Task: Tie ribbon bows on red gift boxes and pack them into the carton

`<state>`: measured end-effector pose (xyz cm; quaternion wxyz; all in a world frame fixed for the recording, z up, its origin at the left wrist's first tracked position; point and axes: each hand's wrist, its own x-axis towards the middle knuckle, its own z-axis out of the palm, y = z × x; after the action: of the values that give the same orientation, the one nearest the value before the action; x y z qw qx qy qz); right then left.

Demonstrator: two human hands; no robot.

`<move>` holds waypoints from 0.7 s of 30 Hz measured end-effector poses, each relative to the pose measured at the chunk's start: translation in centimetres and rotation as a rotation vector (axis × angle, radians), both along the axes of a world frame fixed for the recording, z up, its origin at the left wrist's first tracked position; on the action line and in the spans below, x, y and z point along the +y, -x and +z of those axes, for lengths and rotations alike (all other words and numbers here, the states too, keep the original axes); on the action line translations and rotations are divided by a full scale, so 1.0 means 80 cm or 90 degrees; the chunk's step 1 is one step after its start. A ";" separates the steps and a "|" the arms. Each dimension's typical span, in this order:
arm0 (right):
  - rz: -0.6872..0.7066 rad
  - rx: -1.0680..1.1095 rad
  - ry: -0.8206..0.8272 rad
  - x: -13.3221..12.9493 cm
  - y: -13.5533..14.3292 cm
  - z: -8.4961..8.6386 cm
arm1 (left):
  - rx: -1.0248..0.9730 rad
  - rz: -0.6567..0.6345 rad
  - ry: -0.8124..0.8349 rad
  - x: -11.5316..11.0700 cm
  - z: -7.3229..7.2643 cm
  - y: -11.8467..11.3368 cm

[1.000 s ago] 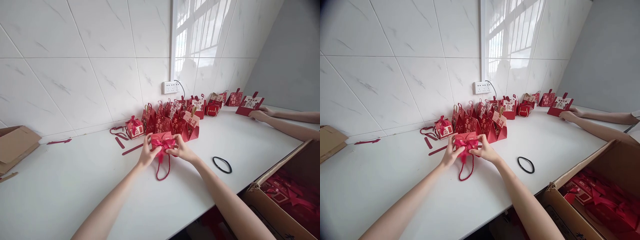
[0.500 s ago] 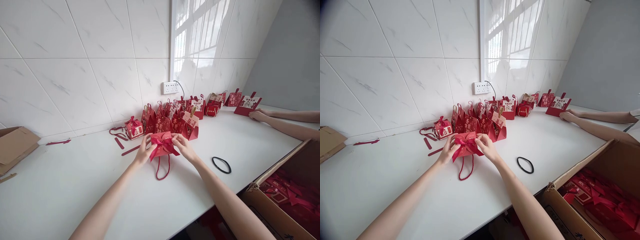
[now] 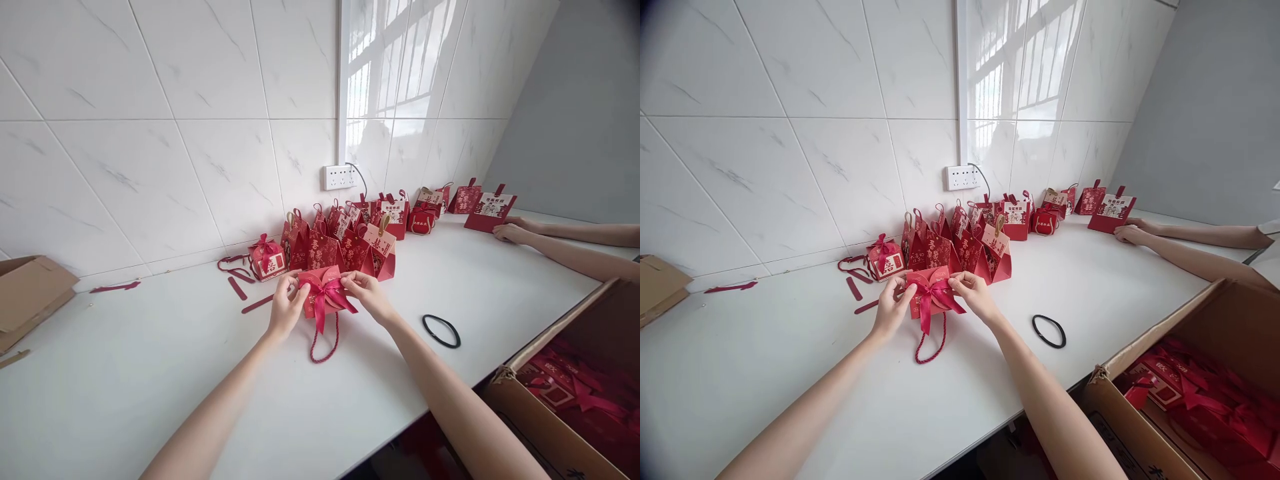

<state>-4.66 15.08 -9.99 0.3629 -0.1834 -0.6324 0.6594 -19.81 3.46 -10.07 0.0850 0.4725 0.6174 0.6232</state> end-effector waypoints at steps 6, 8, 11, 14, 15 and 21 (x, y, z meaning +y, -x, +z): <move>0.038 0.031 0.046 0.003 0.000 -0.003 | 0.013 0.022 0.004 0.002 -0.003 0.005; 0.048 0.039 0.061 0.003 0.000 -0.004 | 0.010 0.024 0.006 0.004 -0.005 0.007; 0.053 0.042 0.090 0.004 0.001 -0.005 | -0.007 0.020 0.007 0.006 -0.010 0.010; 0.053 0.048 0.120 0.006 0.002 -0.011 | -0.034 0.012 0.004 0.008 -0.013 0.011; 0.051 0.052 0.128 0.007 0.003 -0.013 | -0.044 0.010 0.002 0.008 -0.013 0.010; 0.002 0.083 0.083 0.003 0.013 -0.010 | -0.090 -0.001 -0.023 0.001 -0.003 0.004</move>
<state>-5.67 15.29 -10.76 0.3894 -0.1619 -0.5636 0.7102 -20.12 3.57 -10.29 0.1205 0.4293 0.5980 0.6660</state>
